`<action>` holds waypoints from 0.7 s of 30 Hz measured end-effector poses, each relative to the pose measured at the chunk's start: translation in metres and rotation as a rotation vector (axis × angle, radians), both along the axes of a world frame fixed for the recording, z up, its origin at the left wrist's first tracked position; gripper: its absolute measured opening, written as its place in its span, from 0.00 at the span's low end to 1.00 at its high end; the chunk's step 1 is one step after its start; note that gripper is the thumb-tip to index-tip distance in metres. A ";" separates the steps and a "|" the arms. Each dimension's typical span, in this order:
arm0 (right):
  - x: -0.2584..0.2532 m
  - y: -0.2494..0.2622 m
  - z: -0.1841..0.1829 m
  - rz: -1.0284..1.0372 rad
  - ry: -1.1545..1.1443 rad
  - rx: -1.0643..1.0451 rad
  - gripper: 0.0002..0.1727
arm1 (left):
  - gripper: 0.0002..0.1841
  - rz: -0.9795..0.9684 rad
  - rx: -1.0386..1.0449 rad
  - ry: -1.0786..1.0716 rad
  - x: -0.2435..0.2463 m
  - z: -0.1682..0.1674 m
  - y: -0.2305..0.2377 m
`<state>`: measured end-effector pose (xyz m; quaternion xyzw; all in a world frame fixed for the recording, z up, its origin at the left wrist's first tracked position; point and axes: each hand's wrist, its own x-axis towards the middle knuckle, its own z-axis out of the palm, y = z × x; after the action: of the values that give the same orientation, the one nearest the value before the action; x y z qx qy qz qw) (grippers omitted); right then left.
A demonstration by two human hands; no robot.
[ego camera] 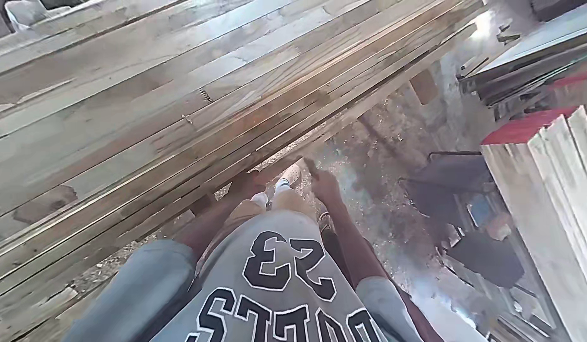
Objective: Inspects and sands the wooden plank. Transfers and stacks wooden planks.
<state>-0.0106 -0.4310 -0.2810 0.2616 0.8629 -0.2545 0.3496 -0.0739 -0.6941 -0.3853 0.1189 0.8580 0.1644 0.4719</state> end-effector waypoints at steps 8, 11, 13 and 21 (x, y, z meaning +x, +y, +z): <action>-0.024 0.048 -0.060 0.023 0.184 0.307 0.33 | 0.37 0.060 0.038 -0.049 -0.005 0.002 -0.001; -0.023 0.053 -0.027 0.052 0.011 0.320 0.32 | 0.38 0.067 0.029 -0.032 -0.003 -0.004 -0.002; -0.030 0.068 -0.013 -0.017 0.065 0.261 0.29 | 0.38 0.036 0.006 -0.006 0.002 -0.003 0.000; -0.050 0.025 -0.022 -0.250 0.120 -0.041 0.17 | 0.35 0.026 -0.066 0.054 0.013 0.013 0.009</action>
<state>-0.0607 -0.4060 -0.3030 0.3440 0.8376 -0.3289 0.2683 -0.0612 -0.6849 -0.3719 0.0965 0.8769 0.1389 0.4499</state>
